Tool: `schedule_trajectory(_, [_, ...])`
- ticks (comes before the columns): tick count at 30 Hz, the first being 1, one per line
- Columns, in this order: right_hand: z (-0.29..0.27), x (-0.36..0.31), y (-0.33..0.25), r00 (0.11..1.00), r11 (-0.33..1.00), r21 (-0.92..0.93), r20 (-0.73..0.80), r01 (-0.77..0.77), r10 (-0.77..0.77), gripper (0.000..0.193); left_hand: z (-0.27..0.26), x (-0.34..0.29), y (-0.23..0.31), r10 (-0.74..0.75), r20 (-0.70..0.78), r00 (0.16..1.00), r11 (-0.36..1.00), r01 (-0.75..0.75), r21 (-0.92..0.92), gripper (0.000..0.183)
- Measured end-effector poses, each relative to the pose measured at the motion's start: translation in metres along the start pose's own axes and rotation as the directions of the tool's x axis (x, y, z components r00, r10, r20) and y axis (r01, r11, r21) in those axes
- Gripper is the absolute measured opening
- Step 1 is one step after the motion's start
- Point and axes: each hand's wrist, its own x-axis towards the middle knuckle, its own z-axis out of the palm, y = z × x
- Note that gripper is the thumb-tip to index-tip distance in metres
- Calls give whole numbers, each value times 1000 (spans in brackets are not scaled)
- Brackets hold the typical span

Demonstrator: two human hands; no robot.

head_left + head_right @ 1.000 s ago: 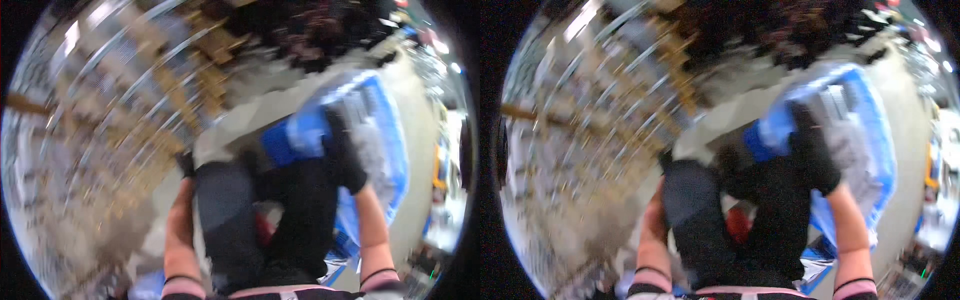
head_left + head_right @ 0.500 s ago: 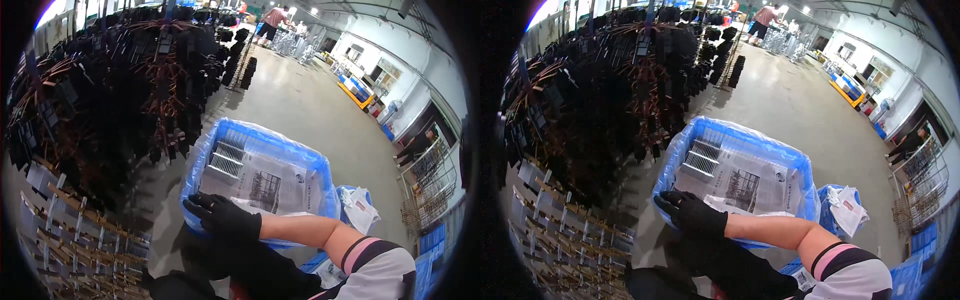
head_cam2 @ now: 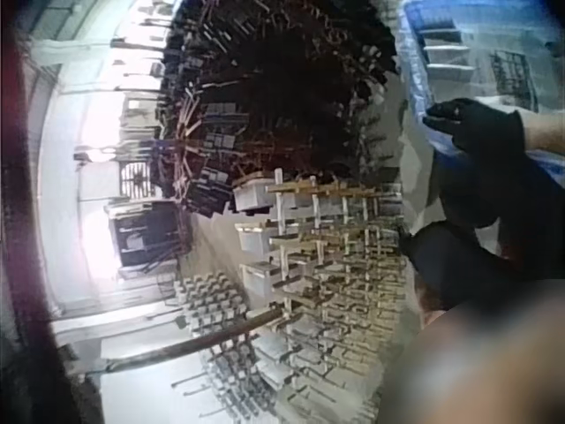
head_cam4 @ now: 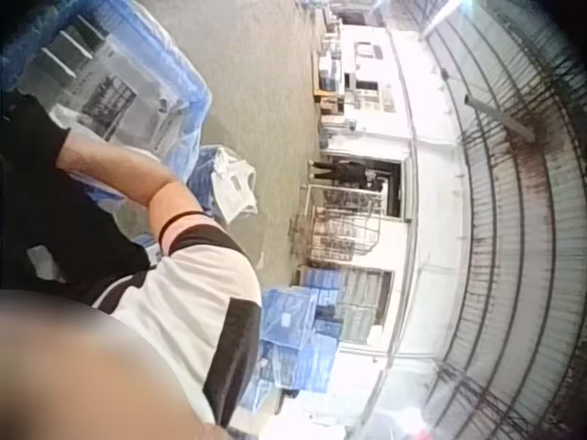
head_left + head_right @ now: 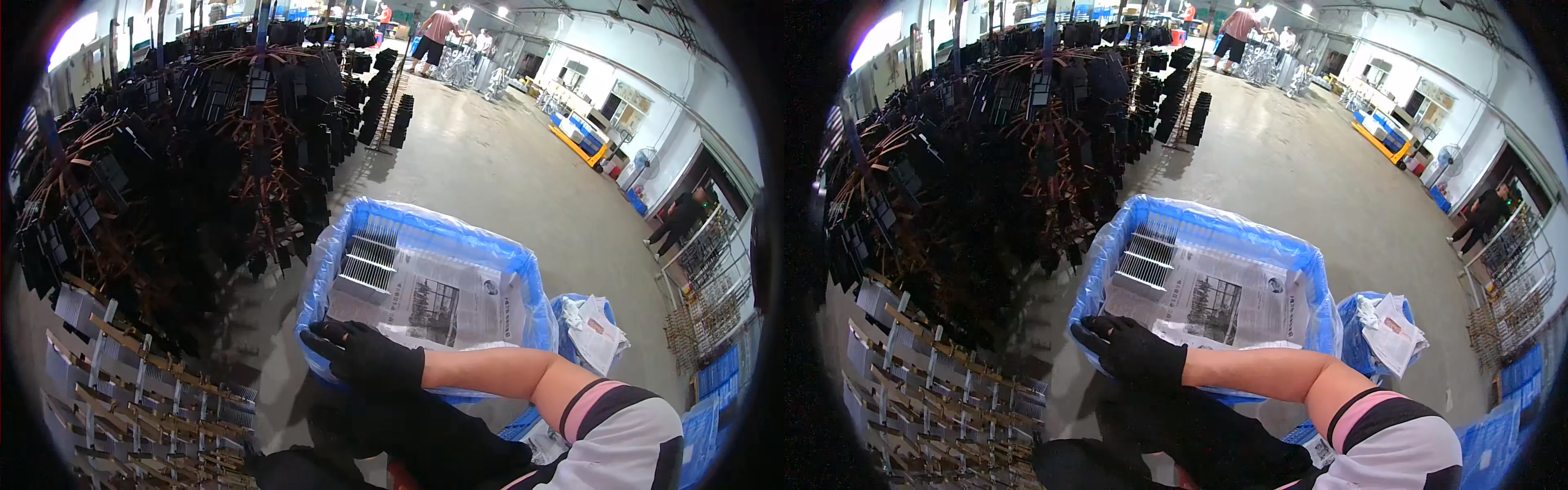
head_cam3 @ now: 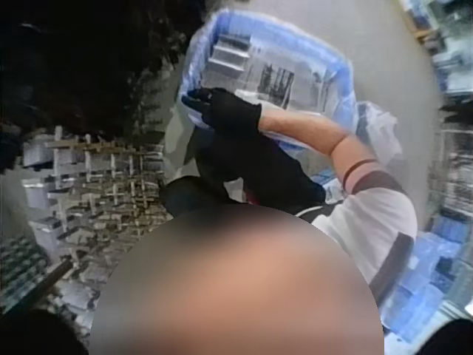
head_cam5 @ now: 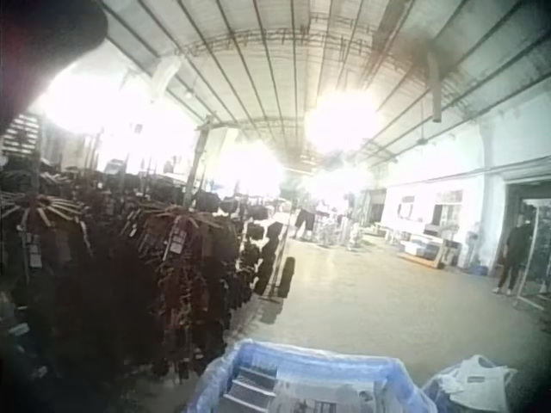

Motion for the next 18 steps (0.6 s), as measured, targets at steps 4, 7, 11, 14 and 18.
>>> schedule_trajectory(4, [4,-1,0,1000,1000,-22,-21,-9,8,70,-68,-30,-18,-53,-29,998,998,53,21,30])
schedule_trajectory(7, [2,-5,0,999,1000,-10,-51,5,-5,70,-126,-50,-16,-72,-57,996,996,75,42,29])
schedule_trajectory(11, [-1,-8,-3,993,999,18,-113,36,-34,71,-220,-76,2,-71,-101,992,994,80,80,28])
schedule_trajectory(14, [2,-10,-2,981,998,1,-187,60,-59,70,-279,-108,45,-76,-132,988,990,91,108,27])
schedule_trajectory(18, [-6,-20,10,950,995,16,-299,100,-91,69,-226,-174,259,-255,-444,859,962,177,-210,27])
